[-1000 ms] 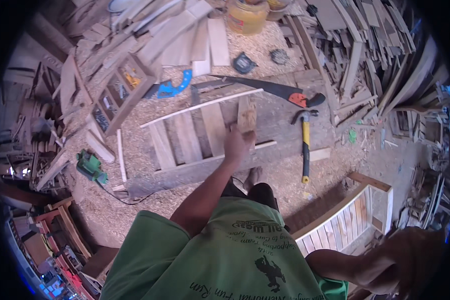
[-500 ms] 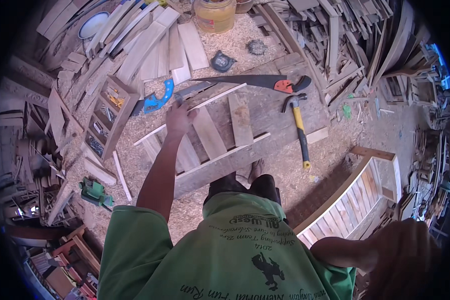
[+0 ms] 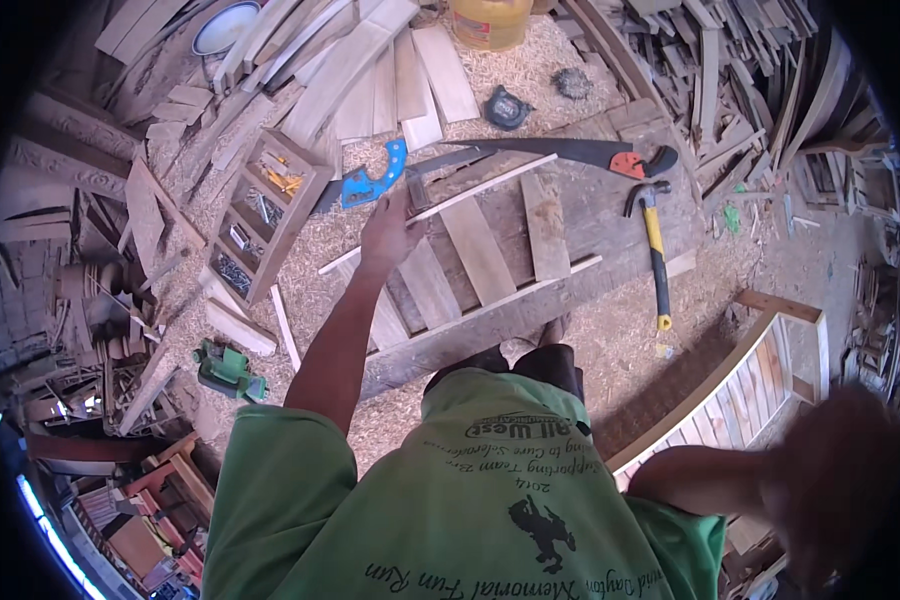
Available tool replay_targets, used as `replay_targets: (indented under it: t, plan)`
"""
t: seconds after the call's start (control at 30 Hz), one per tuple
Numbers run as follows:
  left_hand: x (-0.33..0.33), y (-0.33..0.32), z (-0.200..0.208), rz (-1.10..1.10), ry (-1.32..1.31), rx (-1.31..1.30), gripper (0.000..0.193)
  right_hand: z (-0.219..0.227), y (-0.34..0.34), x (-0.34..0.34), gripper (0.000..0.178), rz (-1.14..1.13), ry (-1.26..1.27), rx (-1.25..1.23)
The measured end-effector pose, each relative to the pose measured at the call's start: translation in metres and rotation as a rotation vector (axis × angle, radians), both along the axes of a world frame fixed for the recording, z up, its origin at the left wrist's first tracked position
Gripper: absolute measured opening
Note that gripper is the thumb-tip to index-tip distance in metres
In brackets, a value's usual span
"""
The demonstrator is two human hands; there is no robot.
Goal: The person assembles a rectangular wooden frame by hand, using a hammer to drive nails into the joints. They repeatedly position the pieces, hammer the nails, and check the alignment of the frame on a workbench.
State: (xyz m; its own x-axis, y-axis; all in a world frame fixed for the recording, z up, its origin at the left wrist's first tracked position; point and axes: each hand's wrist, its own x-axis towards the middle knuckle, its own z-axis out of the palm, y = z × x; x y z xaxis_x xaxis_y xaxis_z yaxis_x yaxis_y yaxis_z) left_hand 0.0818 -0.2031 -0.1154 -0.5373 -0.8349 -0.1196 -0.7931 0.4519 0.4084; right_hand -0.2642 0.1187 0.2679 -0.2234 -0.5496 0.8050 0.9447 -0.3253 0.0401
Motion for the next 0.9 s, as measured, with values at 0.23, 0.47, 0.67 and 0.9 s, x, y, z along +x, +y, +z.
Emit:
replay_targets:
  t: [0.23,0.47,0.67,0.9]
  plan:
    - [-0.024,0.006,0.020,0.026,-0.210,0.104,0.057,-0.375,-0.108,0.050,0.090,-1.203,1.430,1.710]
    - [0.001,0.018,0.033,0.003,0.022,0.041,0.034,-0.402,-0.102,0.084,0.123,-1.226,1.861,1.694]
    - [0.008,0.059,0.113,-0.013,0.232,-0.177,0.034,-0.370,-0.031,0.040,0.111,-1.066,1.104,1.490]
    - [-0.007,0.135,0.158,0.036,0.267,-0.372,0.037,-0.276,0.005,0.005,0.061,-0.898,0.541,1.522]
